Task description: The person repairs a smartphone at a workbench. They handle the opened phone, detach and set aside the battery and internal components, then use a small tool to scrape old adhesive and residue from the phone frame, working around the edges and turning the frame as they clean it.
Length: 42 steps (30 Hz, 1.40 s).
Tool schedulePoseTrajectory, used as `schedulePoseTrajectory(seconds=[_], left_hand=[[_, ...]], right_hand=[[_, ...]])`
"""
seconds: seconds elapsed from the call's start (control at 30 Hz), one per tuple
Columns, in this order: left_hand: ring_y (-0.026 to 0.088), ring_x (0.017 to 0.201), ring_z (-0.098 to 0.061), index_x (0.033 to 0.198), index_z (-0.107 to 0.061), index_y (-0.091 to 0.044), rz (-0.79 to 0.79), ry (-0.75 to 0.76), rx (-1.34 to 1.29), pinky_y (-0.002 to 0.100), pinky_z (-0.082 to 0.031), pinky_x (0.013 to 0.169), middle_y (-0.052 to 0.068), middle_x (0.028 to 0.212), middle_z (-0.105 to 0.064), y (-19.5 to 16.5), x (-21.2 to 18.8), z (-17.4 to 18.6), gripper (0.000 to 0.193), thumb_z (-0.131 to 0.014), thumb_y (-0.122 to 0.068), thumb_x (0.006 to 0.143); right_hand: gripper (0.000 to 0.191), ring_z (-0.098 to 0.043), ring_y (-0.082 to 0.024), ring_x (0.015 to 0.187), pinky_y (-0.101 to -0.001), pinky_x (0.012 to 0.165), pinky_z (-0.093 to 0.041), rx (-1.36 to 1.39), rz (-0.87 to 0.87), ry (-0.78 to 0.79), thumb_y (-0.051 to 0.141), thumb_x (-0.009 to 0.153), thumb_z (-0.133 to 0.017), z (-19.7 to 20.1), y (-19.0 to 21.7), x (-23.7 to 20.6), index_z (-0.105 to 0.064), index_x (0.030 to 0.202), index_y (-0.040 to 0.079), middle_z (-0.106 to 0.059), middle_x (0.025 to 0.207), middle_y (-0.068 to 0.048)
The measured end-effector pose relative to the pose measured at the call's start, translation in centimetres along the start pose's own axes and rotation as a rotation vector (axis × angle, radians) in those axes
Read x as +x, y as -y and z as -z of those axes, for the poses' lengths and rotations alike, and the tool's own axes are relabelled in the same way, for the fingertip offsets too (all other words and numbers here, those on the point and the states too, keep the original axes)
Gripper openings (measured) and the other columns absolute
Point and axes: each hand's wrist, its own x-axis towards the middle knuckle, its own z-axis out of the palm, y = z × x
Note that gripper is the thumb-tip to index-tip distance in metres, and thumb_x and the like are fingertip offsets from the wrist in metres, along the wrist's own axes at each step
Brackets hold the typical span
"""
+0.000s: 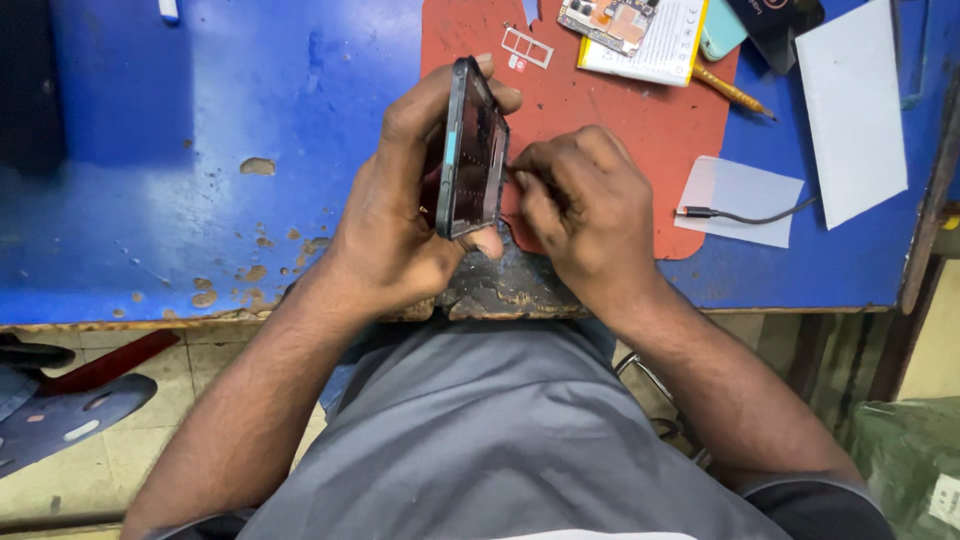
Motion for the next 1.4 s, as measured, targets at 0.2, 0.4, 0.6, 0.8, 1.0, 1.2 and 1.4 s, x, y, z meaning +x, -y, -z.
schedulePoseTrajectory(seconds=[0.2, 0.4, 0.6, 0.8, 1.0, 1.2, 1.4], left_hand=[[0.017, 0.131, -0.056, 0.159, -0.019, -0.016, -0.066, -0.004, 0.045, 0.031, -0.056, 0.111, 0.01, 0.152, -0.052, 0.0, 0.5, 0.1, 0.094, -0.086, -0.033, 0.096], [0.014, 0.122, -0.061, 0.158, -0.018, -0.014, -0.012, -0.005, 0.0, 0.029, -0.06, 0.104, 0.011, 0.151, -0.052, 0.0, 0.1, 0.0, 0.094, -0.085, -0.037, 0.096], [0.018, 0.134, -0.056, 0.159, -0.018, -0.016, -0.075, -0.009, 0.06, 0.032, -0.054, 0.11, 0.01, 0.152, -0.052, 0.1, 0.3, 0.1, 0.095, -0.086, -0.034, 0.095], [0.016, 0.128, -0.057, 0.161, -0.019, -0.015, -0.011, -0.006, -0.001, 0.029, -0.056, 0.105, 0.01, 0.153, -0.051, 0.0, -0.1, 0.0, 0.095, -0.086, -0.036, 0.097], [0.018, 0.134, -0.055, 0.16, -0.018, -0.016, -0.066, -0.004, 0.035, 0.033, -0.054, 0.114, 0.01, 0.153, -0.051, 0.0, 0.2, 0.2, 0.095, -0.086, -0.035, 0.097], [0.017, 0.13, -0.057, 0.159, -0.017, -0.015, -0.018, 0.004, -0.018, 0.031, -0.058, 0.108, 0.01, 0.153, -0.05, 0.1, -0.1, 0.1, 0.095, -0.084, -0.037, 0.095], [0.02, 0.141, -0.055, 0.159, -0.018, -0.016, -0.07, -0.001, 0.042, 0.034, -0.054, 0.116, 0.011, 0.153, -0.05, 0.1, 0.0, 0.2, 0.096, -0.087, -0.032, 0.094]], right_hand=[[0.014, -0.064, -0.03, 0.089, -0.0419, 0.079, -0.052, -0.006, 0.064, 0.041, 0.001, 0.091, -0.075, 0.5, 0.3, -0.6, -0.069, 0.103, 0.001, -0.064, 0.095, -0.011], [0.013, -0.064, -0.03, 0.09, -0.0408, 0.078, -0.052, -0.021, -0.01, 0.004, 0.0, 0.092, -0.076, 0.0, 0.4, -0.6, -0.069, 0.104, 0.001, -0.064, 0.096, -0.012], [0.017, -0.064, -0.03, 0.09, -0.041, 0.078, -0.053, -0.009, 0.052, 0.053, 0.0, 0.088, -0.076, 0.6, 0.5, -0.9, -0.068, 0.103, 0.001, -0.064, 0.096, -0.011], [0.015, -0.065, -0.03, 0.093, -0.0403, 0.081, -0.053, -0.033, 0.007, 0.002, -0.001, 0.092, -0.075, -0.1, 0.6, -1.0, -0.068, 0.105, 0.001, -0.065, 0.098, -0.011], [0.015, -0.064, -0.029, 0.088, -0.0404, 0.077, -0.053, 0.005, 0.031, 0.032, 0.0, 0.09, -0.076, 0.3, 0.5, -0.8, -0.068, 0.103, 0.001, -0.065, 0.096, -0.011], [0.014, -0.065, -0.03, 0.09, -0.0409, 0.079, -0.052, -0.027, 0.008, 0.02, -0.001, 0.092, -0.075, 0.0, 0.8, -0.8, -0.069, 0.105, 0.001, -0.065, 0.097, -0.012], [0.014, -0.065, -0.03, 0.088, -0.0414, 0.078, -0.053, 0.018, 0.013, 0.054, 0.001, 0.089, -0.075, 0.5, 0.9, -1.2, -0.069, 0.102, 0.001, -0.064, 0.094, -0.011]])
